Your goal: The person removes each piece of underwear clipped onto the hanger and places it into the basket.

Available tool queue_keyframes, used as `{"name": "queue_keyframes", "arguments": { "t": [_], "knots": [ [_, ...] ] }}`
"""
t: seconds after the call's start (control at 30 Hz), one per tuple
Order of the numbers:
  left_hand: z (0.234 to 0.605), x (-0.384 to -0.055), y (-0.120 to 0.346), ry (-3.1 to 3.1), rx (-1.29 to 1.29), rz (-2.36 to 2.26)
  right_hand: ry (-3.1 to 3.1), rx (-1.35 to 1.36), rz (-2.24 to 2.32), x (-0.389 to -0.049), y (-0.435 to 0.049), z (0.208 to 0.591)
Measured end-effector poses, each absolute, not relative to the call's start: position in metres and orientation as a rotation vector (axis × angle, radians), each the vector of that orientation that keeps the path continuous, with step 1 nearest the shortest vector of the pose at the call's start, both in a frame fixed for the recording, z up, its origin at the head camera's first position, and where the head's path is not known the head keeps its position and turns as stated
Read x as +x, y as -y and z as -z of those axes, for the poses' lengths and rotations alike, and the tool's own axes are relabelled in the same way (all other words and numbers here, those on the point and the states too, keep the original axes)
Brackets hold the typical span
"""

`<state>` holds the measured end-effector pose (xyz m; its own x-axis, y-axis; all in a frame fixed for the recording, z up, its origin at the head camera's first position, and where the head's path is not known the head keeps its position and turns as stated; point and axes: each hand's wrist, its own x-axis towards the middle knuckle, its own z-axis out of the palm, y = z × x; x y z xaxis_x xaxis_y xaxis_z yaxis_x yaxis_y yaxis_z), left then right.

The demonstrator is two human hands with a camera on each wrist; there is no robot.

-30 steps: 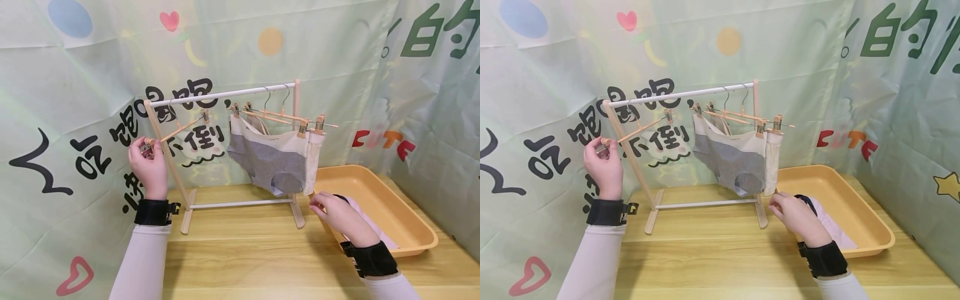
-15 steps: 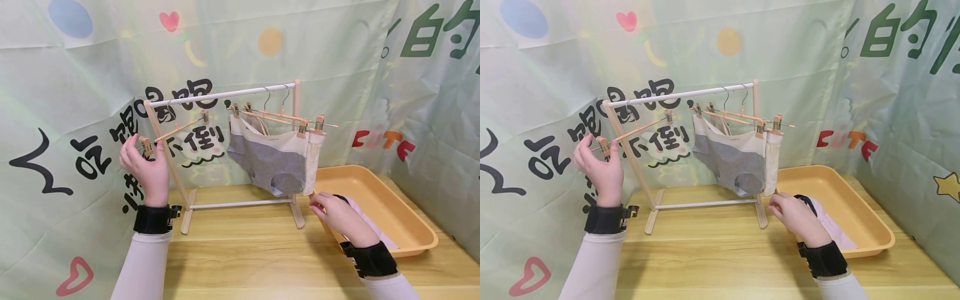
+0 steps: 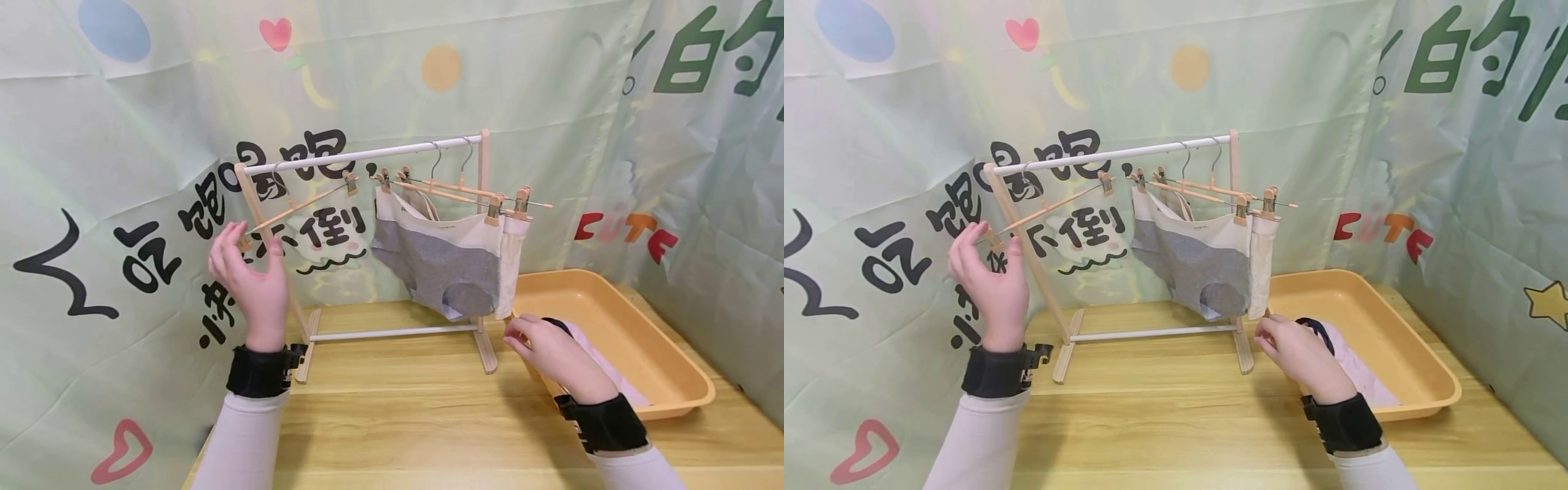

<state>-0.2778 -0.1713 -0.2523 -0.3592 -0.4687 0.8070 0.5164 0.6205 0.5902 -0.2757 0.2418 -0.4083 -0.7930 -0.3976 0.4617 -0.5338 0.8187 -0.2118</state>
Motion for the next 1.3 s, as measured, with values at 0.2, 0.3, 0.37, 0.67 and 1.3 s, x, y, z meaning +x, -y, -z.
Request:
{"name": "queue_keyframes", "arguments": {
  "t": [0.2, 0.3, 0.37, 0.67, 1.3],
  "knots": [
    [0.247, -0.261, 0.15, 1.631, -0.093, 1.094, 2.607, 0.703, -0.472, -0.277, -0.241, 0.408],
    [0.252, -0.259, 0.145, 1.625, -0.127, 1.095, 2.607, 0.702, -0.475, -0.277, -0.241, 0.408],
    [0.258, -0.26, 0.143, 1.633, -0.146, 1.095, 2.606, 0.702, -0.477, -0.277, -0.241, 0.408],
    [0.306, -0.29, 0.153, 1.735, -0.168, 1.137, 2.603, 0.693, -0.46, -0.276, -0.241, 0.408],
    [0.325, -0.277, 0.129, 1.756, -0.343, 1.286, 2.587, 0.688, -0.448, -0.275, -0.239, 0.409]
  ]
}}
